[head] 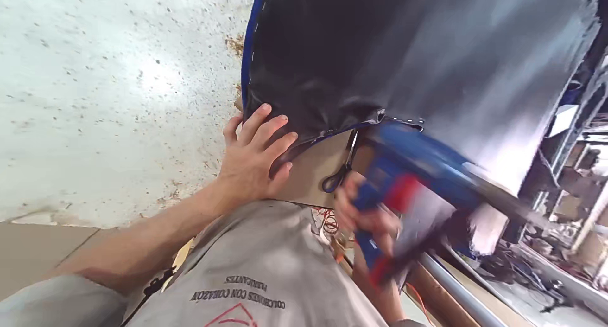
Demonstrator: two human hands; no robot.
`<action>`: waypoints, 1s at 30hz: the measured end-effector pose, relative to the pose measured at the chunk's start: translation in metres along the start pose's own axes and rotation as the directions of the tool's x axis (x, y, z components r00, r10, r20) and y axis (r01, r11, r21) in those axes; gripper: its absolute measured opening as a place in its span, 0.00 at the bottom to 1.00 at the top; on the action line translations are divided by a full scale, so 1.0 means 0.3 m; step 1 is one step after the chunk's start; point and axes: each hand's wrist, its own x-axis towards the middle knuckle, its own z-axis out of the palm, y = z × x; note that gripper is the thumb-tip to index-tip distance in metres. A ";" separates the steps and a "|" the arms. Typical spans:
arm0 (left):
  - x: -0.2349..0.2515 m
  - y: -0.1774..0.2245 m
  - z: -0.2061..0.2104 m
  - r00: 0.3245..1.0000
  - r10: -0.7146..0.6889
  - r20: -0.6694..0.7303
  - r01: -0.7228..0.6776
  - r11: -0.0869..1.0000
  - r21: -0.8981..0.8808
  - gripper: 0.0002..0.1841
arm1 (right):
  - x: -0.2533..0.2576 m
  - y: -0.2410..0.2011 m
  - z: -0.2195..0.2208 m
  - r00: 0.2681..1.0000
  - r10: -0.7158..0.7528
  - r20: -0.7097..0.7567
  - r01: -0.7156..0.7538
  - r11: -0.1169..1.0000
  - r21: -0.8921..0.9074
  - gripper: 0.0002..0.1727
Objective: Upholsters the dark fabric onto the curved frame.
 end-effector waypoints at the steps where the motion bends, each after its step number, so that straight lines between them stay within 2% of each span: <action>1: 0.000 -0.001 -0.002 1.000 0.004 -0.007 -0.004 1.000 -0.001 0.25 | 0.040 0.042 -0.042 0.997 0.076 -0.026 -0.075 0.997 0.025 0.18; 2: -0.004 -0.002 -0.005 1.000 0.009 -0.007 -0.009 1.000 -0.001 0.26 | 0.053 0.062 -0.060 0.993 0.113 -0.039 -0.111 0.992 0.051 0.17; 4: 0.013 -0.016 0.007 0.999 0.009 -0.045 -0.009 1.000 -0.001 0.26 | 0.034 -0.031 -0.017 0.993 0.104 -0.047 -0.103 0.994 0.039 0.17; 7: -0.006 -0.001 0.026 0.998 -0.006 -0.067 0.004 1.000 -0.031 0.25 | -0.033 -0.102 0.085 0.993 -0.102 -0.059 0.100 0.994 -0.035 0.20; 8: -0.001 -0.005 0.027 0.997 -0.005 -0.075 0.004 1.000 -0.025 0.25 | -0.014 -0.064 0.061 0.994 -0.093 -0.060 0.091 0.995 -0.043 0.21; 11: -0.006 -0.008 0.018 0.998 0.004 -0.066 -0.005 1.000 -0.008 0.26 | 0.047 0.098 -0.067 0.975 0.146 -0.169 -0.153 0.988 -0.028 0.22; 13: 0.008 -0.011 -0.003 0.997 -0.001 -0.073 0.003 0.999 0.033 0.26 | 0.052 0.013 -0.061 0.954 0.203 -0.219 -0.224 0.972 -0.075 0.24; 15: 0.008 0.055 -0.043 0.999 -0.014 -0.034 0.017 0.996 0.090 0.23 | -0.073 -0.092 -0.023 0.949 0.102 -0.297 -0.145 0.982 -0.125 0.21; 16: 0.048 0.078 -0.058 0.997 -0.003 -0.080 0.014 0.991 0.131 0.19 | -0.110 -0.151 -0.029 0.939 0.019 -0.342 -0.088 0.978 -0.188 0.19; 18: 0.095 0.154 -0.048 0.996 0.035 -0.076 -0.024 0.989 0.148 0.17 | -0.244 -0.202 -0.075 0.861 -0.128 -0.493 -0.060 0.936 -0.348 0.18; 19: 0.118 0.180 -0.021 0.998 0.056 -0.018 -0.053 0.985 0.163 0.18 | -0.304 -0.191 -0.109 0.763 -0.238 -0.601 -0.081 0.887 -0.455 0.18; 20: 0.139 0.197 0.014 0.996 0.059 0.063 -0.070 0.980 0.185 0.21 | -0.346 -0.173 -0.134 0.627 -0.337 -0.702 -0.190 0.808 -0.558 0.19; 21: 0.158 0.203 0.048 0.989 0.051 0.138 -0.079 0.975 0.209 0.23 | -0.369 -0.156 -0.170 0.489 -0.407 -0.771 -0.344 0.723 -0.599 0.20; 22: 0.170 0.205 0.074 0.980 0.029 0.198 -0.076 0.970 0.233 0.25 | -0.383 -0.139 -0.217 0.382 -0.448 -0.808 -0.464 0.663 -0.587 0.22; 23: 0.178 0.209 0.087 0.973 0.010 0.231 -0.072 0.963 0.261 0.26 | -0.394 -0.120 -0.271 0.318 -0.469 -0.824 -0.548 0.619 -0.563 0.24; 25: 0.182 0.226 0.093 0.967 -0.030 0.253 -0.047 0.954 0.296 0.27 | -0.412 -0.084 -0.357 0.257 -0.470 -0.844 -0.678 0.535 -0.504 0.29; 27: 0.185 0.250 0.092 0.967 -0.049 0.250 -0.029 0.954 0.300 0.26 | -0.423 -0.064 -0.405 0.262 -0.473 -0.841 -0.764 0.431 -0.480 0.31; 29: 0.212 0.268 0.089 0.989 -0.029 0.142 -0.001 0.979 0.206 0.20 | -0.433 -0.092 -0.418 0.322 -0.532 -0.783 -0.828 0.242 -0.505 0.34; 30: 0.232 0.278 0.090 0.997 -0.026 0.073 0.016 0.991 0.134 0.18 | -0.450 -0.127 -0.412 0.387 -0.575 -0.721 -0.822 0.140 -0.552 0.36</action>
